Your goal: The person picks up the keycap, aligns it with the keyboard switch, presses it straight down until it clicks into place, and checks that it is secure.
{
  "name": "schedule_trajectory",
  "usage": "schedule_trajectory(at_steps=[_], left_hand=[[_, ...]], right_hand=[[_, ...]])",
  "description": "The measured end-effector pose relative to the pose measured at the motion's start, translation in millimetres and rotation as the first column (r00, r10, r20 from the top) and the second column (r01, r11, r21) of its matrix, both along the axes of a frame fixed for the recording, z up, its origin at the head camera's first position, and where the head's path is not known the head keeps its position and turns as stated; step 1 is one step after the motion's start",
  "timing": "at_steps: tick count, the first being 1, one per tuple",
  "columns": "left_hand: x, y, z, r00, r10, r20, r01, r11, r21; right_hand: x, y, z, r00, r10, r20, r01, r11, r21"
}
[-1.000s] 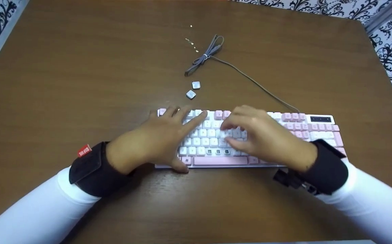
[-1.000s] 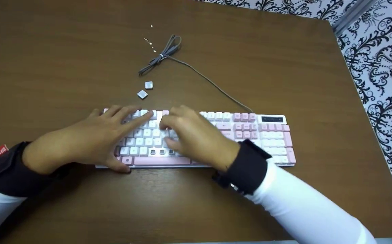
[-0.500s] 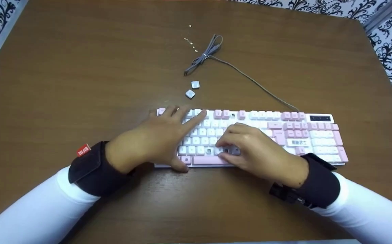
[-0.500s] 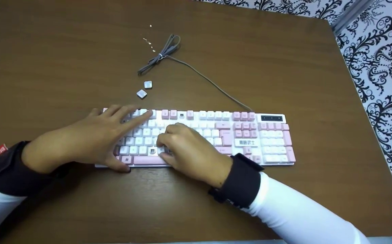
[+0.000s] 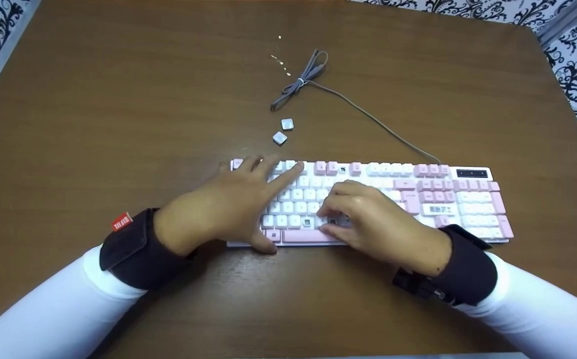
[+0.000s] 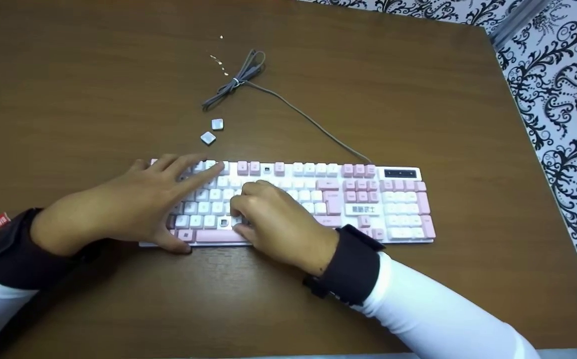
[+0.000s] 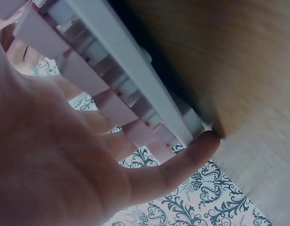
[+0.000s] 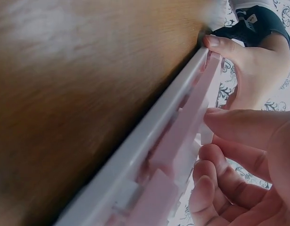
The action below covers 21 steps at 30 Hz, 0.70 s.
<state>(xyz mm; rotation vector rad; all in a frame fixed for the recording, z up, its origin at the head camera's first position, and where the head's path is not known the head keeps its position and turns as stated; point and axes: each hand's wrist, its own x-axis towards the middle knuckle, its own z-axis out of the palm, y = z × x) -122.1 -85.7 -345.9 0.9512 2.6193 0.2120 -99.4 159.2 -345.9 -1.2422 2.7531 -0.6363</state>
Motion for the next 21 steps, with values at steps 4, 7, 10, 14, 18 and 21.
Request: schedule_trajectory(at_steps=[4, 7, 10, 14, 18, 21], left_hand=[[-0.4, 0.1, -0.9, 1.000, -0.003, -0.001, 0.003, 1.000, -0.015], [-1.2, 0.7, -1.2, 1.000, -0.006, -0.009, 0.006, 1.000, -0.015], [-1.2, 1.0, -1.3, 1.000, -0.011, -0.017, 0.011, 1.000, -0.008], [-0.7, 0.6, -1.1, 1.000, -0.011, -0.015, 0.011, 1.000, 0.001], [-0.8, 0.7, -0.5, 1.000, -0.006, -0.011, 0.006, 1.000, -0.002], [-0.5, 0.3, -0.8, 1.000, -0.004, -0.011, 0.003, 1.000, -0.005]], right_hand=[[0.9, 0.1, -0.6, 1.000, 0.002, -0.020, -0.002, 1.000, 0.009], [1.6, 0.2, -0.8, 0.999, 0.004, -0.047, -0.004, 1.000, 0.000], [2.2, -0.1, -0.9, 0.997, 0.012, -0.077, -0.012, 1.000, -0.007], [2.3, -0.6, -1.3, 0.993, 0.030, -0.113, -0.031, 0.999, -0.015], [2.8, -0.5, -0.7, 0.991, 0.040, -0.129, -0.042, 0.999, -0.012], [3.1, -0.4, -1.2, 0.989, 0.048, -0.143, -0.049, 0.999, -0.004]])
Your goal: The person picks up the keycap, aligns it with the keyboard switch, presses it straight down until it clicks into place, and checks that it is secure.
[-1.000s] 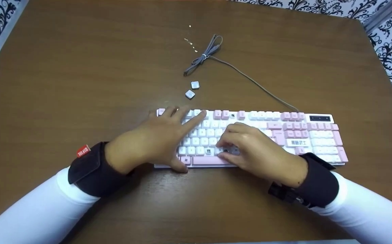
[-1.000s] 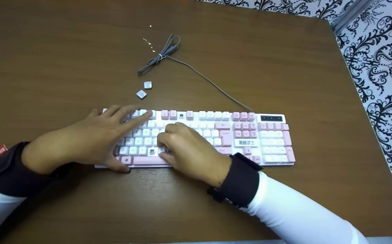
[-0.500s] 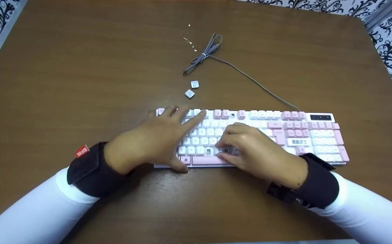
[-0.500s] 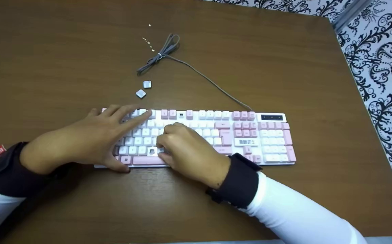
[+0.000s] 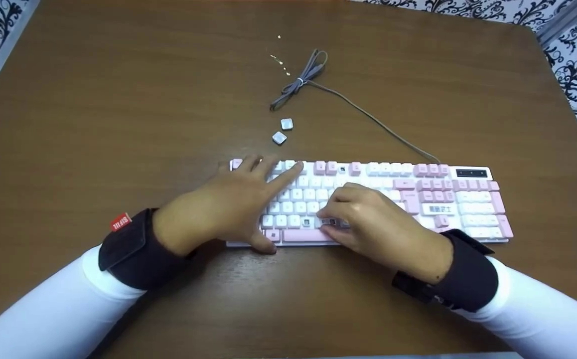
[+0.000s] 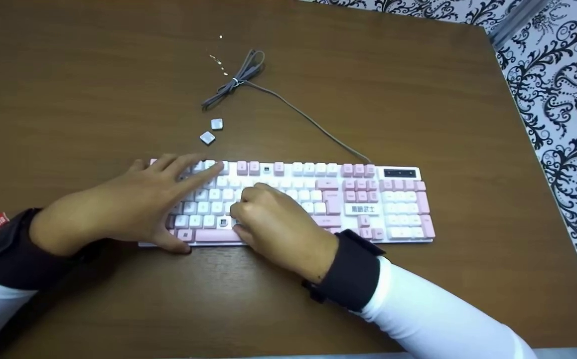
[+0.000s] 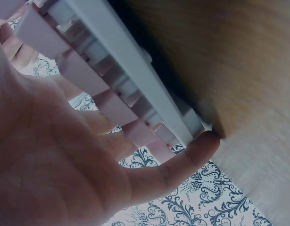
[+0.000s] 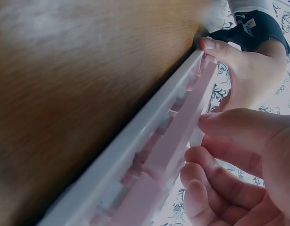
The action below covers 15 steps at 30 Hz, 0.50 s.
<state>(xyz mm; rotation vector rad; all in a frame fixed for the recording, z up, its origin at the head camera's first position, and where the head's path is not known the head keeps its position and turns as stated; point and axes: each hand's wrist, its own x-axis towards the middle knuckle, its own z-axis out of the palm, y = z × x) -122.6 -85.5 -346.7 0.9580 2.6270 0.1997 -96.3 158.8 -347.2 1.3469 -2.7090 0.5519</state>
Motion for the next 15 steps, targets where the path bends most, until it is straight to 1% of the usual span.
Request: schedule_trajectory(at_steps=[6, 15], left_hand=[[-0.6, 0.4, 0.6, 1.000, 0.001, -0.003, -0.001, 1.000, -0.005], [-0.9, 0.5, -1.3, 1.000, 0.000, 0.009, 0.000, 1.000, -0.014]], right_hand=[[-0.8, 1.4, -1.8, 0.998, 0.029, -0.061, -0.029, 1.000, 0.000], [-1.6, 1.8, -3.6, 0.997, 0.043, -0.062, -0.044, 0.999, -0.008]])
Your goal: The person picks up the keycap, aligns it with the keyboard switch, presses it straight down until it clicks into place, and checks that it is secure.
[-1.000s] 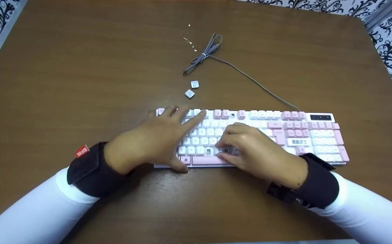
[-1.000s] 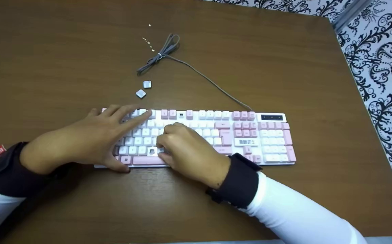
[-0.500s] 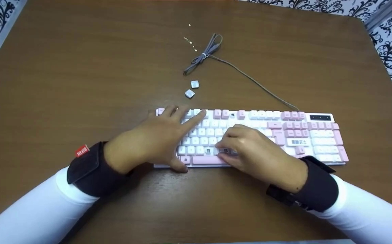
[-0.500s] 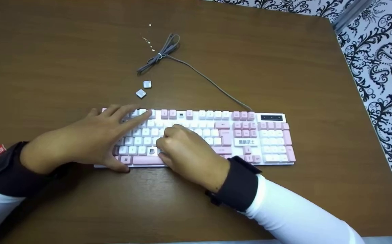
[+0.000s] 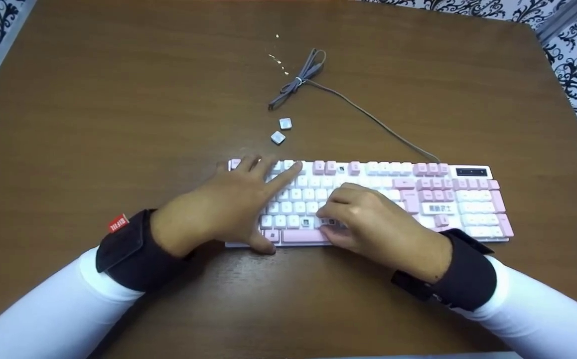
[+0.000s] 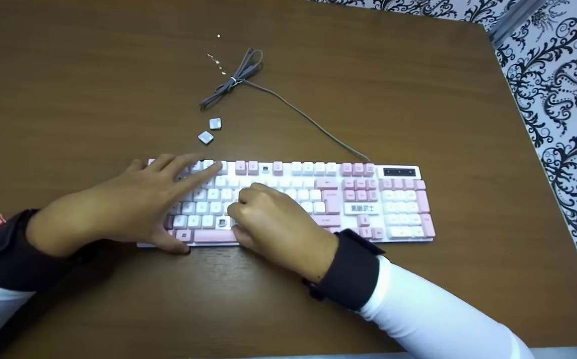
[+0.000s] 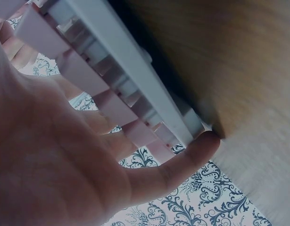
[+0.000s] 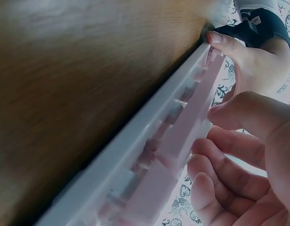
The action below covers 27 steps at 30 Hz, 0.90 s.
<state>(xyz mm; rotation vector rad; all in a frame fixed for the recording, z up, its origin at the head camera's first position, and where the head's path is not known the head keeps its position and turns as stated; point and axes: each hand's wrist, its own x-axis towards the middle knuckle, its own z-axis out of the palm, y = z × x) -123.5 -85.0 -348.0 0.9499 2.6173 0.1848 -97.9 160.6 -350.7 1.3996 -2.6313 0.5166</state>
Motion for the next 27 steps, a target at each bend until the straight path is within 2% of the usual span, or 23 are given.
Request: schedule_trajectory(at_steps=[12, 27], left_hand=[[0.2, 0, 1.0, 1.000, 0.000, 0.000, 0.000, 1.000, 0.016], [0.3, 0, 0.9, 1.000, 0.000, 0.004, 0.000, 1.000, 0.019]], right_hand=[[4.4, -4, 1.7, 0.999, -0.002, -0.049, 0.005, 0.998, 0.058], [5.4, -11, 7.2, 0.999, -0.035, 0.041, 0.031, 0.994, 0.106]])
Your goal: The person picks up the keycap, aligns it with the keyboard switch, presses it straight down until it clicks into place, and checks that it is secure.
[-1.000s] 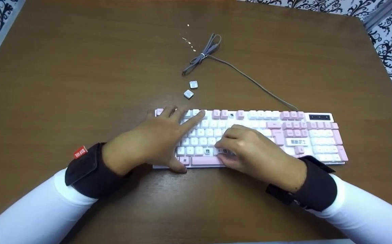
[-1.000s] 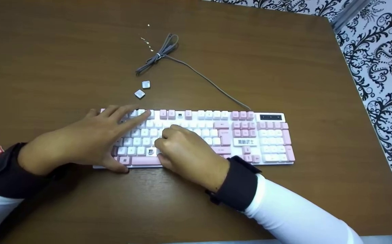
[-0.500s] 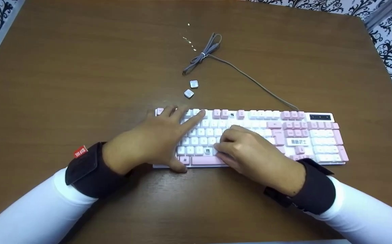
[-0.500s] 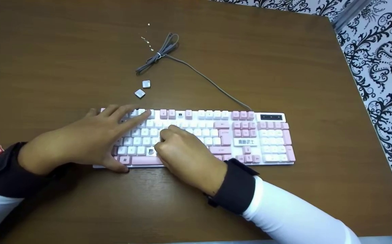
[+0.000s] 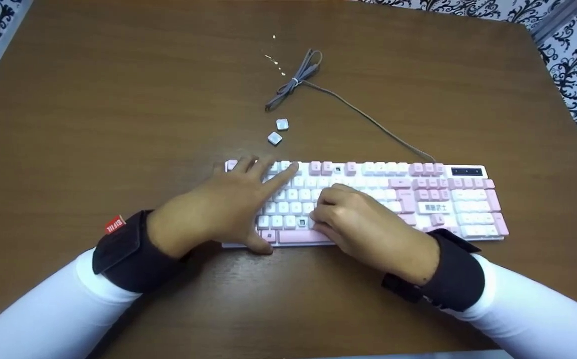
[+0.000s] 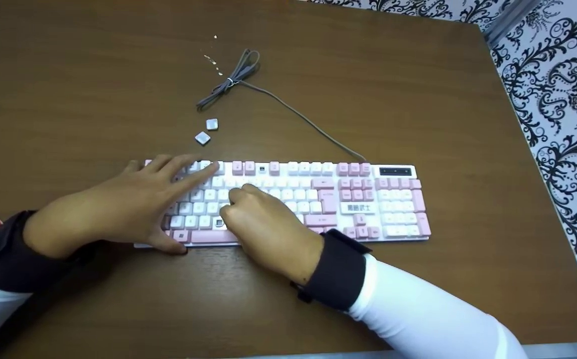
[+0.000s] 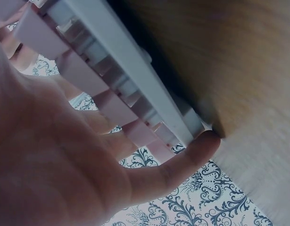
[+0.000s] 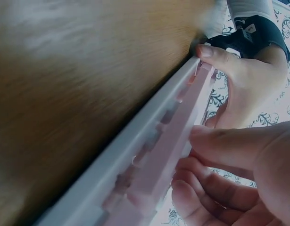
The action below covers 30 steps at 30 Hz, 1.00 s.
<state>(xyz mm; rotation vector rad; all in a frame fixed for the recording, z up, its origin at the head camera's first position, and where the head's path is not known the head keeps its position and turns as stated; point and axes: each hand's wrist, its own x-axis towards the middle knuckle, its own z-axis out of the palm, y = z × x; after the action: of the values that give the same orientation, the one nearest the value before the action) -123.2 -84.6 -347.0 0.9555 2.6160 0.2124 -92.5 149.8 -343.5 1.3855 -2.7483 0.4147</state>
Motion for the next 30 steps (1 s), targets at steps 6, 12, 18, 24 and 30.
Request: schedule_trajectory(at_steps=[6, 12, 18, 24, 30], left_hand=[[0.8, 0, 0.0, 1.000, 0.009, 0.005, -0.009, 1.000, 0.001], [1.2, -1, -0.7, 1.000, 0.007, -0.008, -0.007, 1.000, 0.000], [1.4, 0, -0.8, 1.000, 0.002, -0.019, -0.002, 1.000, 0.000], [1.6, 0, -0.9, 1.000, 0.010, -0.005, -0.010, 1.000, -0.006], [1.4, 1, -2.4, 1.000, 0.010, -0.011, -0.010, 1.000, -0.009]], right_hand=[[-0.3, -3, 2.7, 1.000, -0.012, 0.016, 0.011, 0.999, 0.030], [-0.5, -4, 2.6, 0.999, -0.021, 0.028, 0.020, 0.999, 0.036], [-1.0, -2, 0.4, 1.000, -0.016, 0.025, 0.015, 1.000, 0.023], [-0.8, 5, -8.0, 0.998, -0.008, 0.058, 0.010, 0.999, -0.041], [-2.6, 8, -7.3, 0.999, 0.018, 0.042, -0.015, 0.998, -0.065]])
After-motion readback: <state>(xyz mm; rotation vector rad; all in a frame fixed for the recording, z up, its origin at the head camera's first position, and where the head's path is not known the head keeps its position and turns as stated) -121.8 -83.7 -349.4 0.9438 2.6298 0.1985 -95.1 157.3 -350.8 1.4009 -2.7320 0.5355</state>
